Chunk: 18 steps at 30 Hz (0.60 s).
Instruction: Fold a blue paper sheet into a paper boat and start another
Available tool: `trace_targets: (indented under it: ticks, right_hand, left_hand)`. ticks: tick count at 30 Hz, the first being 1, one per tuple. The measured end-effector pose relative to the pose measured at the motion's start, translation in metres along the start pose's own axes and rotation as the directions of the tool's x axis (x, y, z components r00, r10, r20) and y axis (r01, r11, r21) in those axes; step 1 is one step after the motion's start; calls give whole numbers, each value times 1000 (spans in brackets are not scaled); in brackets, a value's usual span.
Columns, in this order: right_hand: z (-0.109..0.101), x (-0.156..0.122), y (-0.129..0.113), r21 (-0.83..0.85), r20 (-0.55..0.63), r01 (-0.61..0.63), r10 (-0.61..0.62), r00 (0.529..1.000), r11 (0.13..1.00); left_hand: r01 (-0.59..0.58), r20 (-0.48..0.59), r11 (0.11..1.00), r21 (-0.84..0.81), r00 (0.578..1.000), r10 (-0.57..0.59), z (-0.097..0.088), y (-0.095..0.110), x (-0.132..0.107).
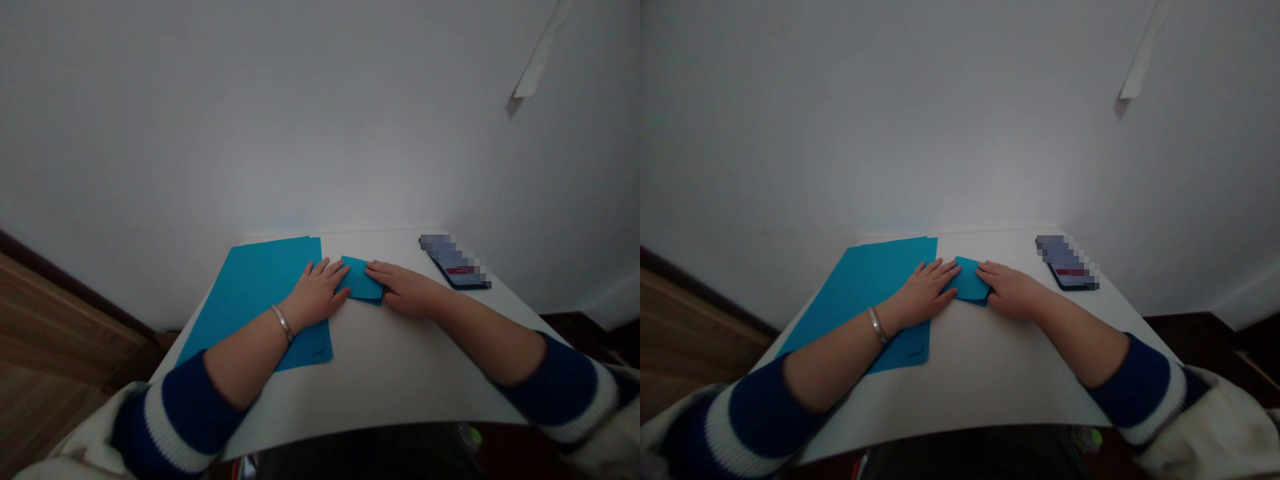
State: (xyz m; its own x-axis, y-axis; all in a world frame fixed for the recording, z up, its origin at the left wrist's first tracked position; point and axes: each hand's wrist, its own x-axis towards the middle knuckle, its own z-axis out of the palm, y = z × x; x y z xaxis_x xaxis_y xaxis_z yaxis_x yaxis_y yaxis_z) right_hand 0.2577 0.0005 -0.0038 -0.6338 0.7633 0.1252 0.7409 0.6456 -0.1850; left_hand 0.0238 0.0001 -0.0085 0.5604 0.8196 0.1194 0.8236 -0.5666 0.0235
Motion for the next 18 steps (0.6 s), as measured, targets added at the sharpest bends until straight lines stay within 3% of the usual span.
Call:
trace_targets:
  ticks: [5, 8, 13, 18]
  right_hand:
    - [-2, 2, -4, -16, -155, -92, 88, 984, 996]
    - [-3, 2, -6, -4, -187, -45, 44, 981, 999]
    - [-9, 3, -11, -37, -147, 74, -79, 986, 997]
    - [-18, 1, -7, -145, -64, -21, 11, 998, 989]
  left_hand:
    - [-21, -48, 1000, -7, 999, 21, -3, 3, 0]
    - [-34, -78, 999, -14, 996, 33, -5, 5, 0]
    - [-29, -3, 999, -24, 1000, 29, -5, 5, 1]
    - [-16, 48, 1000, -27, 999, 17, -1, 1, 1]
